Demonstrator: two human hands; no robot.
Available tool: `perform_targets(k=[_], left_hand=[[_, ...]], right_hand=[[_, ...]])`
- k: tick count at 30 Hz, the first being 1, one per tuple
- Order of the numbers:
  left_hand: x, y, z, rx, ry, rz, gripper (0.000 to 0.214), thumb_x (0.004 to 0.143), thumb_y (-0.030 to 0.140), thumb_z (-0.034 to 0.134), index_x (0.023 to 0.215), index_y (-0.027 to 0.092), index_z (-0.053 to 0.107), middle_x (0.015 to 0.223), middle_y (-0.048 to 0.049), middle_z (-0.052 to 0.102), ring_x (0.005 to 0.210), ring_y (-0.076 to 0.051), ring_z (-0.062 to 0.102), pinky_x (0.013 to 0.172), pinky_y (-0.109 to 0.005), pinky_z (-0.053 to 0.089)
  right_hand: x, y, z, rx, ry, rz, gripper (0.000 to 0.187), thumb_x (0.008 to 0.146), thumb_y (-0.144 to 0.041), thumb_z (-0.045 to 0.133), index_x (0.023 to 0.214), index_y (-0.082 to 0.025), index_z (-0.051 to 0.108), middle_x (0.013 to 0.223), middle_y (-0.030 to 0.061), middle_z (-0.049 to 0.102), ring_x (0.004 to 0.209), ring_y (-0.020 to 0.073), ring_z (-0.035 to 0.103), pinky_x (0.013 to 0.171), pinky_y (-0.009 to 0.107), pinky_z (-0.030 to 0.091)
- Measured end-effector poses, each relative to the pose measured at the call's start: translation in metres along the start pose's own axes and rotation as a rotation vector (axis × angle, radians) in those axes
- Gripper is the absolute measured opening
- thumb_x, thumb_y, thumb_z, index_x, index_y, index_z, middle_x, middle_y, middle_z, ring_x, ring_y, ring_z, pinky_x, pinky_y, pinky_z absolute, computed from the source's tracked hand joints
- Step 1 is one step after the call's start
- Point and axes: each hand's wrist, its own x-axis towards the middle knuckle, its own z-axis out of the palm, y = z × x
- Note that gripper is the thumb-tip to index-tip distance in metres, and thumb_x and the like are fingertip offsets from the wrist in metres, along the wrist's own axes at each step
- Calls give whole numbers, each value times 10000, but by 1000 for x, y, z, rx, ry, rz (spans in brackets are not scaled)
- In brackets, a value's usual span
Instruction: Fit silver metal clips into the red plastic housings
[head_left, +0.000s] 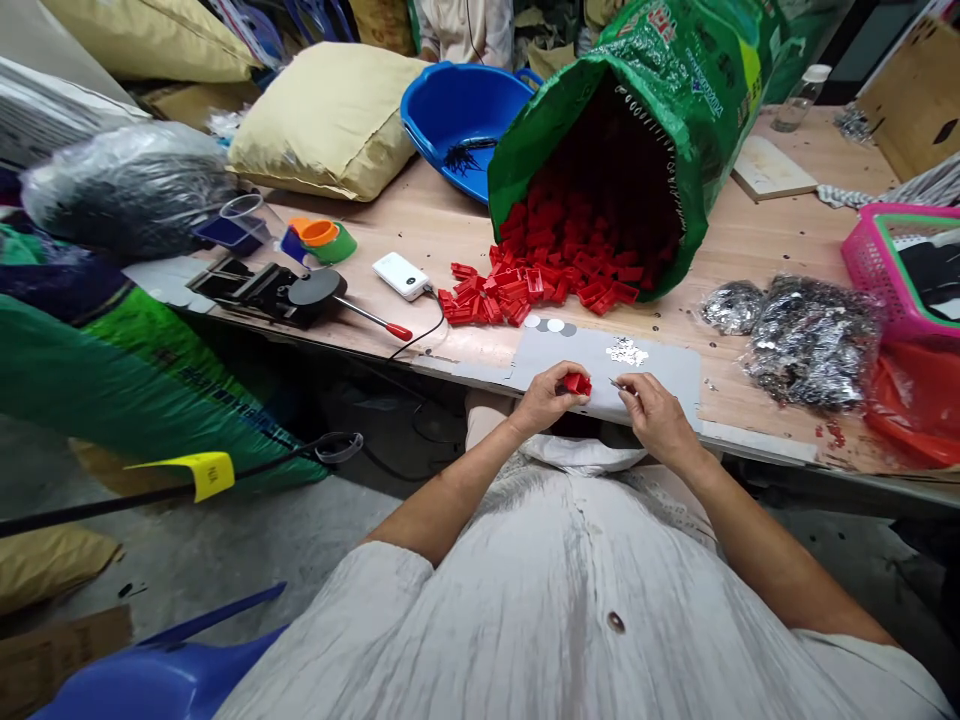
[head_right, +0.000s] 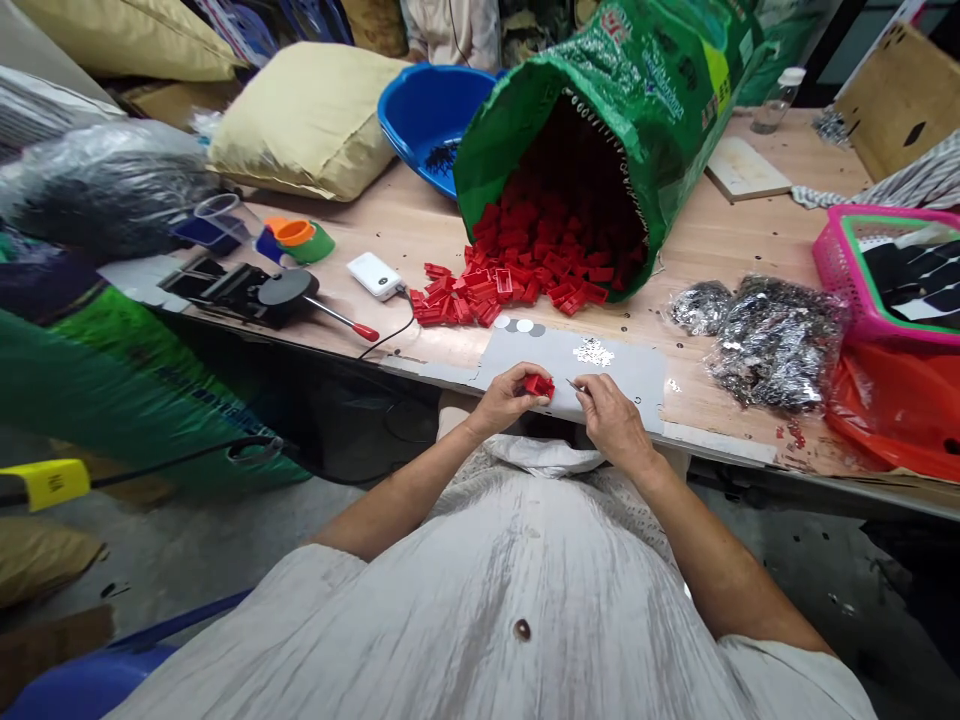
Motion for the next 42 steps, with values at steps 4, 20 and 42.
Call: perform_targets(k=[4,20,42], left_hand=[[-12,18,11,-352,93,-78,355,725,298,794,1013,203,609,932,-8,656,880,-136,635,853,-265,468],[-31,49,35,-1061,146,-485,178,908,321,615,841,156,623,855,-45,702,841,-163,694,1028,-399,495],[-62,-18,14,-632,316,-851,440,773,216,783,1143,207,544,1112,-91,662,876,-173,715,899,-351,571]], right_hand=[[-3,-8,-7,225,-119,54,310,998,-306,399,1276,-231,512,851,8,689,761,171,630,755,304,476],[-2,-34,-9,132,-131,-40,384,989,-433,427,1277,-263,616,928,37,749,711,191,674,692,296,483],[-39,97,-47,-201,374,342,285,874,-310,519,1043,-155,688,1033,143,713,949,264,631,878,410,475]])
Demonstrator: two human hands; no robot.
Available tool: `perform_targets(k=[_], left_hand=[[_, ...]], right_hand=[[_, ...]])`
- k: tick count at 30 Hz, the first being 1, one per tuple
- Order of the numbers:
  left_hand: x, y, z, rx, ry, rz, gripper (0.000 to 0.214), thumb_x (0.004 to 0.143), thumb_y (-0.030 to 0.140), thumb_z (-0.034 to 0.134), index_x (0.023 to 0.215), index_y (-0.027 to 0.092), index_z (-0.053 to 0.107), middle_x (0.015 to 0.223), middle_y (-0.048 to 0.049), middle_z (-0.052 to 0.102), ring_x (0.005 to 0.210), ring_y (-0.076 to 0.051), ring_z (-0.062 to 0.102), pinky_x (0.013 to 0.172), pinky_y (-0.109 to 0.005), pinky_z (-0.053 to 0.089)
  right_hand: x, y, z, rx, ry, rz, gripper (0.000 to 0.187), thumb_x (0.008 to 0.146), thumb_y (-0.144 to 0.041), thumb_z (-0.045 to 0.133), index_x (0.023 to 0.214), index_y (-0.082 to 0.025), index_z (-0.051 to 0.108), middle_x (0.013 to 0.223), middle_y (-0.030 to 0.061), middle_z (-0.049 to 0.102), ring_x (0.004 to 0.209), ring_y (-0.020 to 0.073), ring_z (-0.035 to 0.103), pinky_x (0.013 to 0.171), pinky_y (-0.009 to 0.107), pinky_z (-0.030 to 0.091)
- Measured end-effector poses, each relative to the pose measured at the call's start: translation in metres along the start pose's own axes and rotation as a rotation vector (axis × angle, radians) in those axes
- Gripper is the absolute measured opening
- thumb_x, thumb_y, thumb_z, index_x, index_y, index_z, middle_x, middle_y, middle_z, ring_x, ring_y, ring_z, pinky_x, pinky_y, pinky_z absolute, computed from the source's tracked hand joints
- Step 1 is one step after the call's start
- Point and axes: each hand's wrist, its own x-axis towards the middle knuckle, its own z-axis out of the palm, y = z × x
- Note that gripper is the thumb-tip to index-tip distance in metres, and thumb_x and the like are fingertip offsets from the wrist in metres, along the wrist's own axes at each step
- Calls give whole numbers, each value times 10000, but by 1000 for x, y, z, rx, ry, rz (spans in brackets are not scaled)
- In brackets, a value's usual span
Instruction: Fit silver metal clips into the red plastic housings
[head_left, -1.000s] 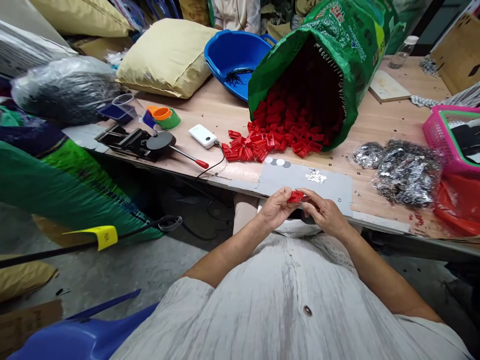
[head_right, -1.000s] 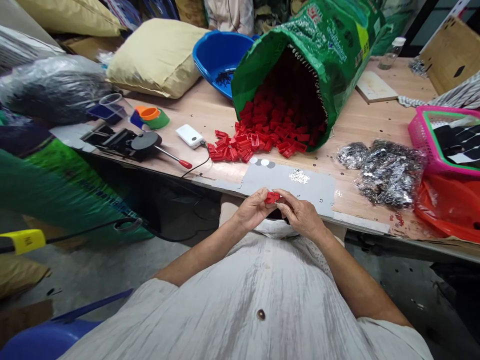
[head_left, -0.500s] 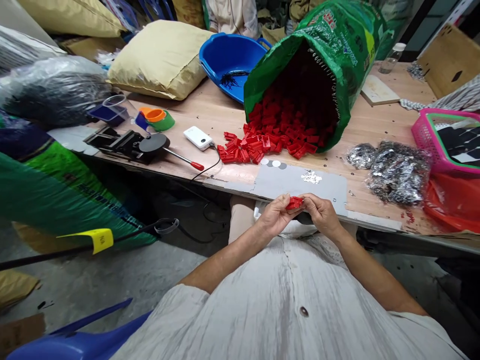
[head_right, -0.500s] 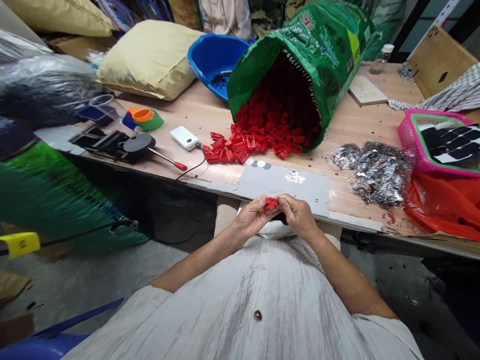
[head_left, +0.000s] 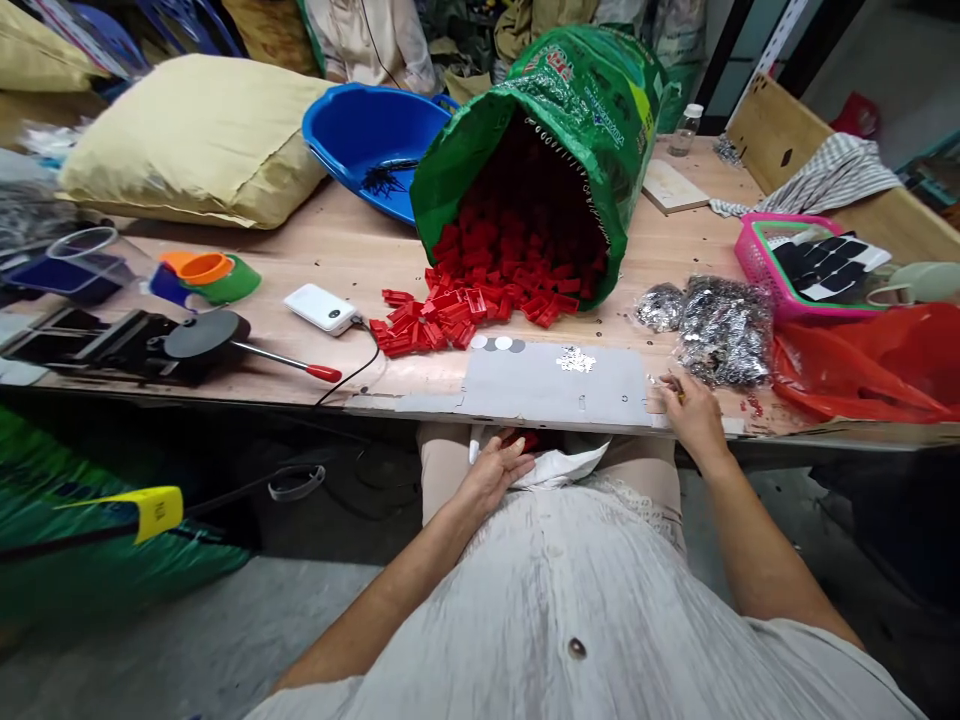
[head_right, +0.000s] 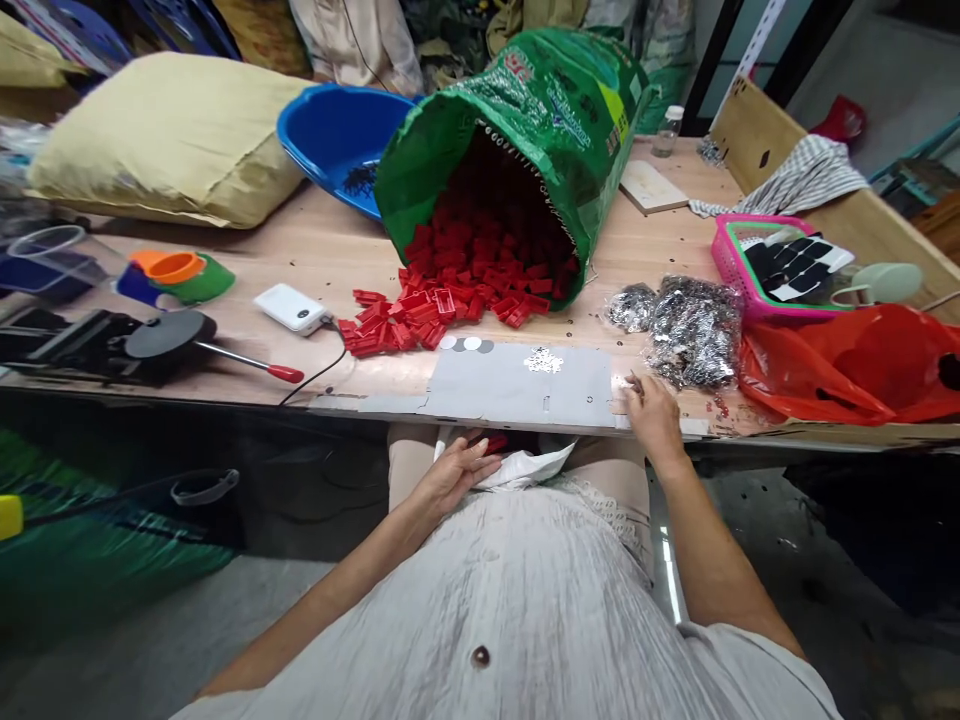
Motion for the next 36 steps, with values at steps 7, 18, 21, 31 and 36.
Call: perform_targets(k=[7,18,21,31,36], left_hand=[[-5,5,3,168,-99,51,411,705,310,832,1044,185,637,1134,-102,655,904,-186,703,867,-339,557],[16,103,-14,529,35,699,257,805,316,667,1013,168,644,920,-55,682,861,-183,657,735,-296,525],[33,137,-18,903,423,1010,310,821,164,620,1128,203,637,1140,-100,651,1086,-235,594,957,-379,466],[74,177,-2,1246,854,1012,578,853,459,641,1309,124,525,1274,-215,568,1228,-383,432,1020,-490,306],[82,192,4,1305,788,968,314,834,301,675,1117,169,639,1171,-184,625,1180,-380,453,971,-496,325]], right_hand=[[17,20,1,-71,-54,-11,268,870,-298,541,1044,-182,709,1052,99,725,953,234,634,878,366,461],[25,13,8,-265,-102,-15,287,897,-454,511,918,-255,717,1028,59,722,853,240,617,678,333,396],[22,19,12,-271,-25,-47,348,902,-498,479,894,-230,701,983,90,713,860,267,621,692,353,406],[16,30,20,-240,57,102,466,893,-577,457,1082,-213,677,940,142,739,782,328,652,667,409,433],[16,25,19,-221,101,80,444,890,-552,476,1087,-212,682,950,144,741,806,325,661,691,410,451]])
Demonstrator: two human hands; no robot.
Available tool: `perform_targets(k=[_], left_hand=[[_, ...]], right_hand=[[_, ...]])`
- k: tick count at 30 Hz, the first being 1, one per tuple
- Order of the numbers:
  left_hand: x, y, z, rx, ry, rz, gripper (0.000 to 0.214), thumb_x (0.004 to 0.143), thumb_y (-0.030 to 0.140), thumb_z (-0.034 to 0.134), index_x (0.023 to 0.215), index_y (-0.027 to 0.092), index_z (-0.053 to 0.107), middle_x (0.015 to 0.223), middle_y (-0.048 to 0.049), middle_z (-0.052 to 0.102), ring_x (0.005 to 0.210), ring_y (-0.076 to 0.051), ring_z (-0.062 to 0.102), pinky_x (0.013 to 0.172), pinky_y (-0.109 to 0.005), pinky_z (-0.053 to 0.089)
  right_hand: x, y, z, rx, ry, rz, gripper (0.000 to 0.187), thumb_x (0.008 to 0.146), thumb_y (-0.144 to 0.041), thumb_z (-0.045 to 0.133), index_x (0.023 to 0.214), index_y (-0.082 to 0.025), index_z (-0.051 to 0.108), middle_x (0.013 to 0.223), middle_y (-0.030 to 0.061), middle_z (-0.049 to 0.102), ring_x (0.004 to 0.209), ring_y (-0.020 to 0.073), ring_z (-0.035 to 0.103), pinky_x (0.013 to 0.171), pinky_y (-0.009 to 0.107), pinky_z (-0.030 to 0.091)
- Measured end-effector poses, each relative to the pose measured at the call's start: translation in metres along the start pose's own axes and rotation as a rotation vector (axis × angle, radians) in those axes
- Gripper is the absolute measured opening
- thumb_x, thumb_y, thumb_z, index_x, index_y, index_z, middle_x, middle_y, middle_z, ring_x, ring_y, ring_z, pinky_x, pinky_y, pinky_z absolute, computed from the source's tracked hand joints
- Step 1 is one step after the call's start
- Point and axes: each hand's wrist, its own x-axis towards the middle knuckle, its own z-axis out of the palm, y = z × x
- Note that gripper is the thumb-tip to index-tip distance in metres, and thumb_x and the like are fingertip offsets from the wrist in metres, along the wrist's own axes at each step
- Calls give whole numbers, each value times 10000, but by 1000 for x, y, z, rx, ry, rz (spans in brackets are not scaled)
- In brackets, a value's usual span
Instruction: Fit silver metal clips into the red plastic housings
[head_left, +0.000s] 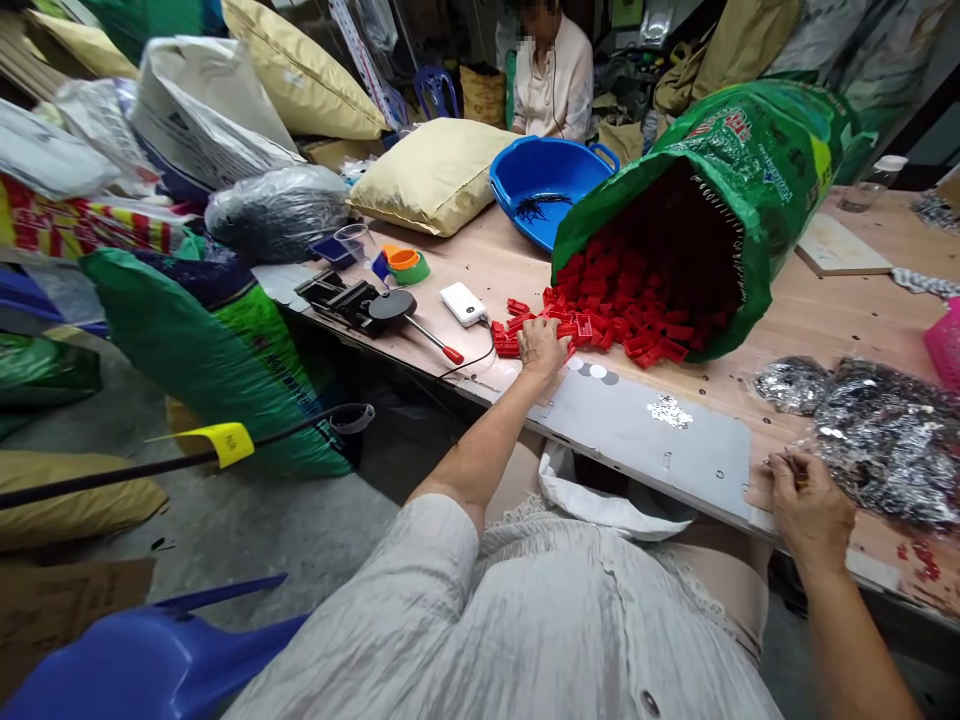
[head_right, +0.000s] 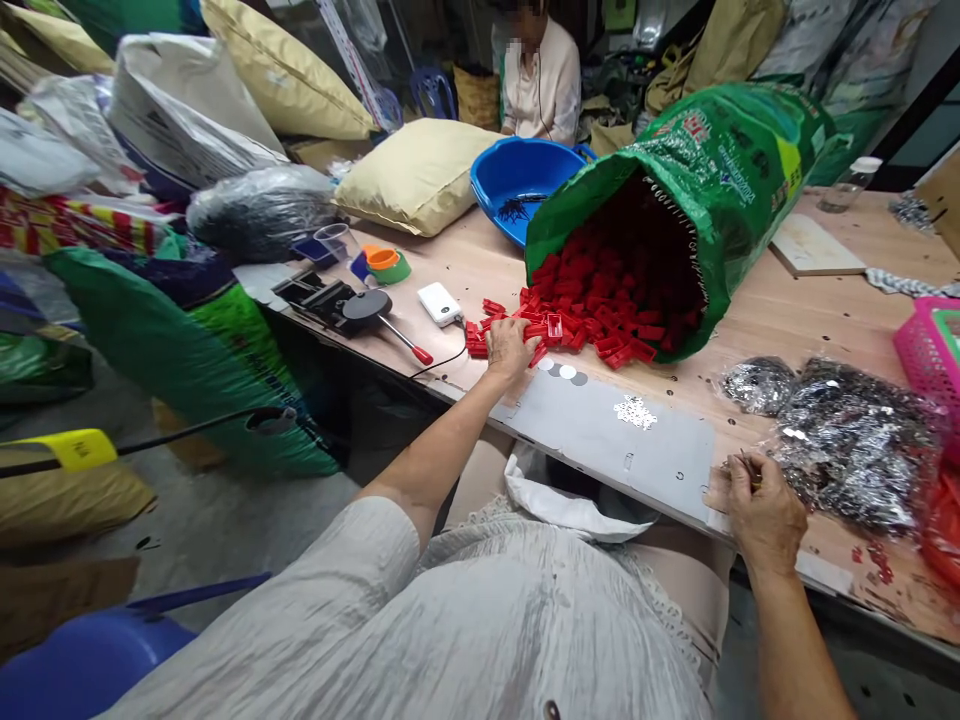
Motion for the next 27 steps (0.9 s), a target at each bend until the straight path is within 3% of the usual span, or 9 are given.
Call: perform_targets(k=[4,7,9,11,14,17,20,23,27], left_hand=[[1,2,-9,-139,28,-8,200,793,212,703,977,177,631,1068,-147,650,1131,-329,501,991,-469,340],[-12,5,-21,-530,33,-136,163,783,197,704,890,180,582,983,-85,655,1001,-238,582,929,-393,427],[-29,10,-30,-950,-117,-295,148,810,215,681,849,171,545,865,-37,648,841,-162,621,805,-308,483],[-50,17,-39,-1357,-387,-447,158,838,234,667,848,154,531,786,-28,647,738,-123,640,694,-235,490],[-83,29,-51,-1700,-663,-591,236,827,209,692,1011,162,552,871,-59,689,710,-131,683,600,-193,492],[-111,41,-59,-1809,-833,-654,378,833,152,679,1184,205,550,964,-64,697,728,-140,707,615,-198,531],[-131,51,-62,-1826,-935,-729,378,860,131,639,1227,192,568,999,-68,695,744,-137,713,660,-208,561],[-144,59,-62,-1825,-965,-781,263,888,130,606,1151,147,601,983,-68,691,754,-133,710,732,-246,588],[-152,64,-65,-1827,-965,-795,152,898,134,604,1050,128,599,932,-44,679,770,-126,705,822,-297,597]], right_hand=[[0,-1,-1,45,47,-39,427,890,-522,489,1060,-192,700,964,149,745,829,312,674,713,393,468],[0,0,-2,103,46,-57,428,894,-507,481,1049,-183,714,987,146,747,860,309,680,736,382,476],[1,-3,-3,170,40,-42,416,886,-505,499,1041,-188,719,986,130,747,872,296,681,754,370,479],[0,-12,-4,280,40,7,400,861,-516,550,1014,-189,722,944,106,746,845,272,681,758,353,482],[-5,-38,-11,497,5,60,416,818,-540,628,979,-167,720,887,83,731,752,224,658,711,326,488],[-11,-76,-22,608,-51,-10,375,805,-522,670,915,-167,721,789,52,708,671,182,615,646,294,471],[-16,-114,-36,684,-162,-122,291,851,-466,655,918,-189,717,813,39,713,662,158,605,634,277,466],[-19,-141,-46,728,-220,-281,214,890,-401,634,924,-205,712,851,34,718,645,139,586,625,270,463],[-19,-158,-51,767,-273,-445,138,918,-324,614,928,-215,699,909,36,722,660,132,583,611,267,452]])
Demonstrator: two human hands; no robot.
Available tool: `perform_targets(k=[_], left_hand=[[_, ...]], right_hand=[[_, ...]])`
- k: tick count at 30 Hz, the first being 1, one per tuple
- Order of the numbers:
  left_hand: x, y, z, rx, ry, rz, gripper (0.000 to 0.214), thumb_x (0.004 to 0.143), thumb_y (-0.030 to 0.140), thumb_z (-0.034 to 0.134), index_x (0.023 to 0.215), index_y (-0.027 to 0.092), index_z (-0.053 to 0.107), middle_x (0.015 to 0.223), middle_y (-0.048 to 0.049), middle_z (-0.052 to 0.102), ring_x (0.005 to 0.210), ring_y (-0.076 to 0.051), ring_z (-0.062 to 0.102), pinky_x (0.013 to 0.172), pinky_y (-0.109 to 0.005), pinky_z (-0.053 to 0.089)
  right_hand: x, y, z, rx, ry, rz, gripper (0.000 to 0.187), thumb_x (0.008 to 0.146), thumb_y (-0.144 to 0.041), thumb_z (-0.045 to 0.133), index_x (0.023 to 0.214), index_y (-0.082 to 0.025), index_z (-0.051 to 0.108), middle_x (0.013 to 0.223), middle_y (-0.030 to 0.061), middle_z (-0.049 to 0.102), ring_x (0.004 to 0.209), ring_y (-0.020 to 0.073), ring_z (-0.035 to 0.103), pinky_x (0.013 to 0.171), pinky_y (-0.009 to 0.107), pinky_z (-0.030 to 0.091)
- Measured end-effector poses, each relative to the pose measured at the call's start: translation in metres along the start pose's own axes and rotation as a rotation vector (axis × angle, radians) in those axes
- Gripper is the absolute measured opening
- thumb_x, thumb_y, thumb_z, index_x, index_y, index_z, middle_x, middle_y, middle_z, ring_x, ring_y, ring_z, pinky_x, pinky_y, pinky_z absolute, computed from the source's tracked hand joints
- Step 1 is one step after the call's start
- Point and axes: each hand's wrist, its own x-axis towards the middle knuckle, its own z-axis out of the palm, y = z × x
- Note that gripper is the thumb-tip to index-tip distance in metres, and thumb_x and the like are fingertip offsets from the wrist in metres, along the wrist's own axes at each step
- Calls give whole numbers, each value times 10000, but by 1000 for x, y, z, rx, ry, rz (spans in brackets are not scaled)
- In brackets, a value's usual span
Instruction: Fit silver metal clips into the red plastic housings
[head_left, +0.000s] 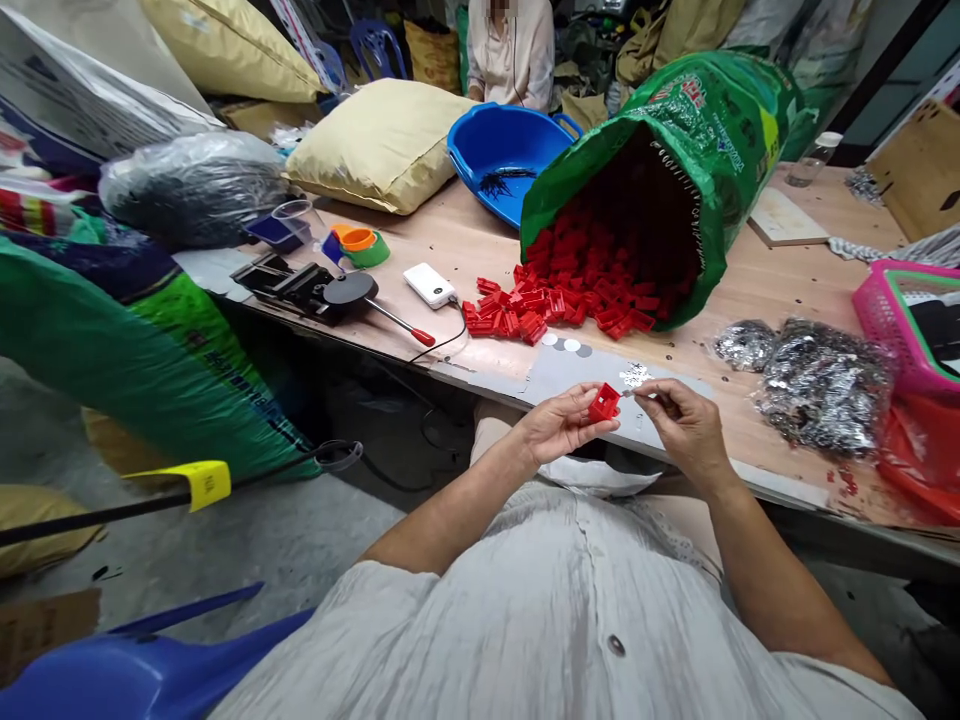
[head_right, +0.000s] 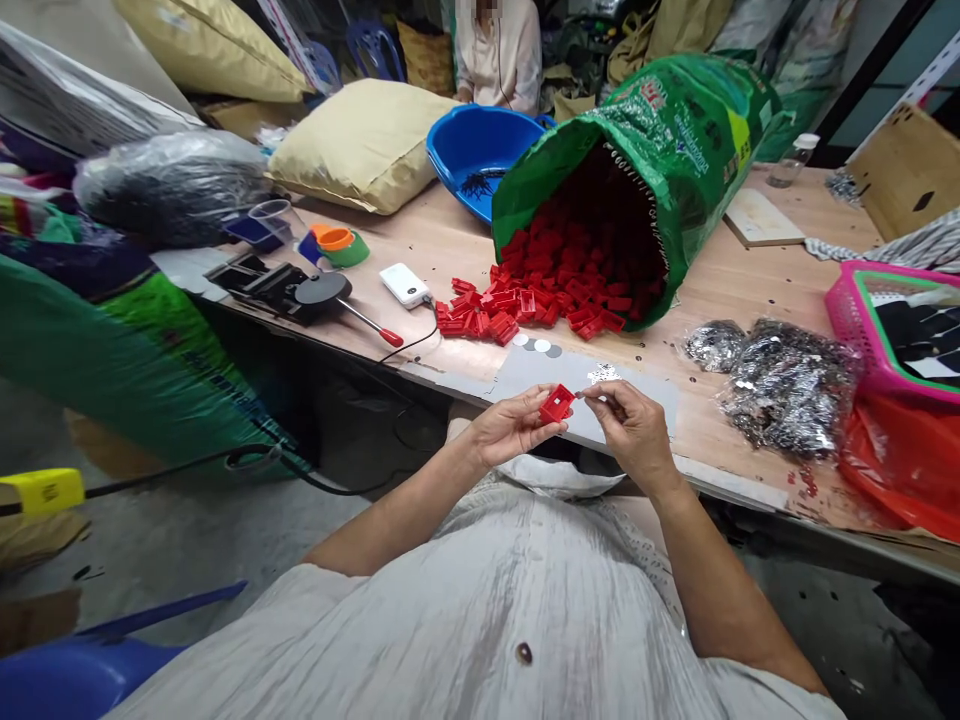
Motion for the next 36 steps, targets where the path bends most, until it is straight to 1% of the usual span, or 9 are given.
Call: perform_targets(k=[4,7,9,12,16,19,22,29,36], left_hand=[[-4,-2,0,66,-65,12,288,827,187,715,1079,158,580,929,-32,676,781,-158,727,784,-295,594],[-3,-4,-2,170,-167,114,525,746,239,801,1210,216,556,963,-24,676,866,-216,735,860,-387,576],[-1,-7,-4,276,-166,291,549,715,253,826,1203,216,576,950,-16,676,890,-205,722,921,-406,540],[3,-13,-8,487,-100,580,470,698,254,838,1107,196,615,952,-16,675,889,-156,685,906,-329,517],[4,-18,-12,837,-41,887,353,763,283,786,1072,200,636,1071,-53,639,978,-163,646,870,-301,527],[2,-20,-12,1048,-32,1107,298,798,260,755,1073,207,649,1065,-62,645,1063,-184,618,944,-343,519],[2,-21,-11,1115,-55,1245,296,809,236,745,1088,217,647,1018,-48,672,1055,-178,615,1050,-419,477],[5,-24,-11,1116,-92,1287,287,818,253,735,1088,215,644,1007,-45,692,989,-175,627,1076,-501,456],[-2,-28,-6,1033,-7,1097,235,796,285,747,1018,236,685,982,-39,697,995,-194,620,1118,-500,408]], right_hand=[[1,-3,3,6,-28,-35,104,916,-293,627,930,-216,695,897,30,720,700,137,616,635,267,469],[-2,-6,1,9,17,-8,108,906,-300,642,932,-210,694,906,38,726,720,149,636,671,278,498],[-5,-10,-1,-8,40,7,112,898,-307,653,926,-209,699,882,35,724,679,144,620,649,276,498],[-9,-15,-4,-43,11,12,104,899,-301,652,911,-212,704,817,18,709,594,121,563,580,257,466],[-13,-18,-3,-76,-4,-14,80,910,-272,639,922,-216,695,817,12,703,590,116,550,566,253,446],[-14,-18,1,-99,-18,-57,58,912,-247,635,925,-218,684,835,13,704,617,122,570,587,259,451],[-14,-17,4,-96,-40,-84,54,917,-227,626,937,-219,676,847,15,705,649,128,594,606,263,460],[-13,-17,6,-97,-94,-113,70,932,-238,599,936,-219,667,838,28,695,702,155,626,651,287,487],[-10,-19,4,-56,-168,-70,139,947,-275,555,941,-238,688,872,58,698,789,196,647,689,331,512]])
